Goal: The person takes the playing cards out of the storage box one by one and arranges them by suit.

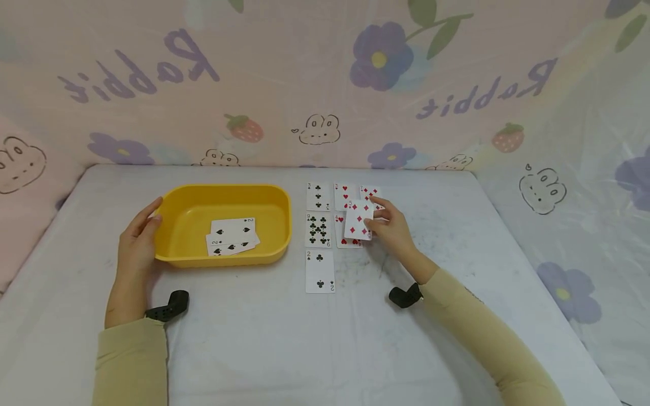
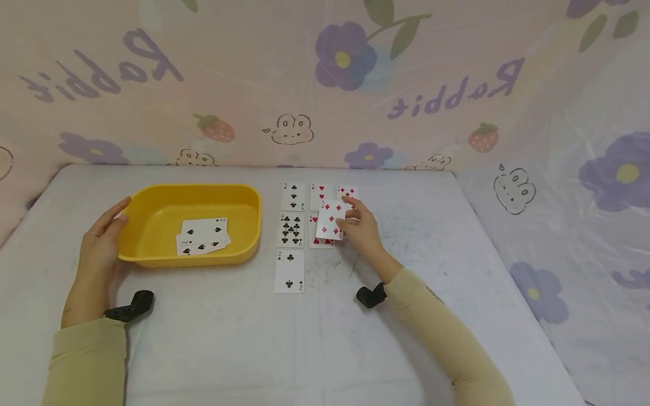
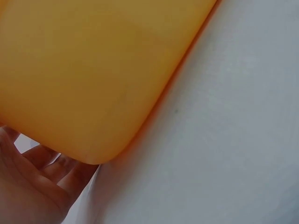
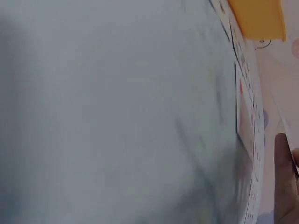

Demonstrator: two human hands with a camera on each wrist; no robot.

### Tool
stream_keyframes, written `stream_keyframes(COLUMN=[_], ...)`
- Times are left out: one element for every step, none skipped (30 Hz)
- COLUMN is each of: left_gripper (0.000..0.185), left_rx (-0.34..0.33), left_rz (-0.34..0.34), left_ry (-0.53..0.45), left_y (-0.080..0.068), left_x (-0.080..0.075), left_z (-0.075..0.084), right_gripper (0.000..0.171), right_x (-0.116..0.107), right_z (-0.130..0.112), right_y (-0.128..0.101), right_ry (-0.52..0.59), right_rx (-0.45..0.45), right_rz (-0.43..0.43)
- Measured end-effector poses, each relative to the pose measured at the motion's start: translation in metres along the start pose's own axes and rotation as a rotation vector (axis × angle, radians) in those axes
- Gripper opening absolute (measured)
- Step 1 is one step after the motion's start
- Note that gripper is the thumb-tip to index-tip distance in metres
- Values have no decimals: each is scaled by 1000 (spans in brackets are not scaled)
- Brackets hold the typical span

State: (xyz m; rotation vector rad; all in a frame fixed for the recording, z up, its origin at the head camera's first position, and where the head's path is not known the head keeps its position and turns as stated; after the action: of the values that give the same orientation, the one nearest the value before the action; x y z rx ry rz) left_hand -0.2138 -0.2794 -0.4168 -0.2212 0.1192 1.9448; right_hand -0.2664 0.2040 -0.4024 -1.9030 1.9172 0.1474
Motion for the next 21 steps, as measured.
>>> stream_keyframes(left_gripper=[40, 40, 40, 40, 40, 40, 40, 40, 40, 41, 41, 41, 41, 41, 41, 40, 40, 40, 40, 40, 40], left_rx=[0, -1, -4, -1, 1, -1, -3, -6, -5, -2, -4, -5, -9, -11, -16, -21, -27, -28, -30, -29, -27], left_rz=[-1, -1, 1, 2, 2, 3, 2, 2, 0, -1, -4, -6, -7, -8, -7, -7, -6, -6, -4, -3, -4], left_ry=[11, 10, 9, 10, 11, 12, 8, -1, 4, 10, 6, 12, 8, 13, 16, 15, 6, 7, -1, -5, -12], left_y=[0, 0, 0, 0, 0, 0, 0, 0, 0, 0, 1, 0, 0, 0, 0, 0, 0, 0, 0, 0, 0], left_x=[0, 0, -1, -1, -1, -1, -1, 0, 0, 0, 0, 0, 0, 0, 1, 1, 1, 1, 1, 1, 1], left_z=[0, 0, 0, 0, 0, 0, 0, 0, 0, 0, 0, 0, 0, 0, -1, -1, -1, -1, -1, -1, -1], right_gripper=[60, 60, 60, 61, 61, 61, 61, 61, 61, 61, 61, 61, 61, 61, 61, 60, 59, 58, 56, 54, 52], right_x=[-3, -6, -9, -12, -14, -16, -18, -20, -21, -23, -24, -26, -27, -28, -29, -30, -31, -32, -33, -33, -34], right_z=[3, 5, 7, 9, 11, 13, 15, 17, 19, 21, 23, 25, 26, 28, 29, 30, 30, 30, 30, 29, 28], right_y=[0, 0, 0, -1, -1, -1, -1, -1, -1, -2, -1, -2, -2, -2, -2, -2, -1, -1, -1, -1, -1], right_ry=[-27, -50, -78, -104, -126, -139, -151, -161, -166, -172, -178, -184, -189, -195, -211, -232, -260, -286, -315, -349, -378], right_rx=[18, 28, 36, 41, 47, 51, 55, 61, 68, 75, 77, 78, 82, 87, 87, 85, 78, 73, 67, 58, 46], right_rz=[4, 6, 8, 9, 9, 7, 7, 8, 8, 9, 10, 13, 11, 10, 13, 18, 27, 38, 48, 64, 80])
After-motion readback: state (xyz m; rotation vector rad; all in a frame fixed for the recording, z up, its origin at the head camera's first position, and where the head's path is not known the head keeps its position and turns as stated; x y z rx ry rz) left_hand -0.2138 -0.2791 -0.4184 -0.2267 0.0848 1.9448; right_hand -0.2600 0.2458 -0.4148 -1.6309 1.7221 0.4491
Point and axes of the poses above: each hand's wrist, its own y-axis towards the middle knuckle, its own x-axis out of the palm, z = x × y, the point moved 6 cm from there along y, towards the middle knuckle, and after that the axes turned 10 degrees about x, right-handed, at the moved point
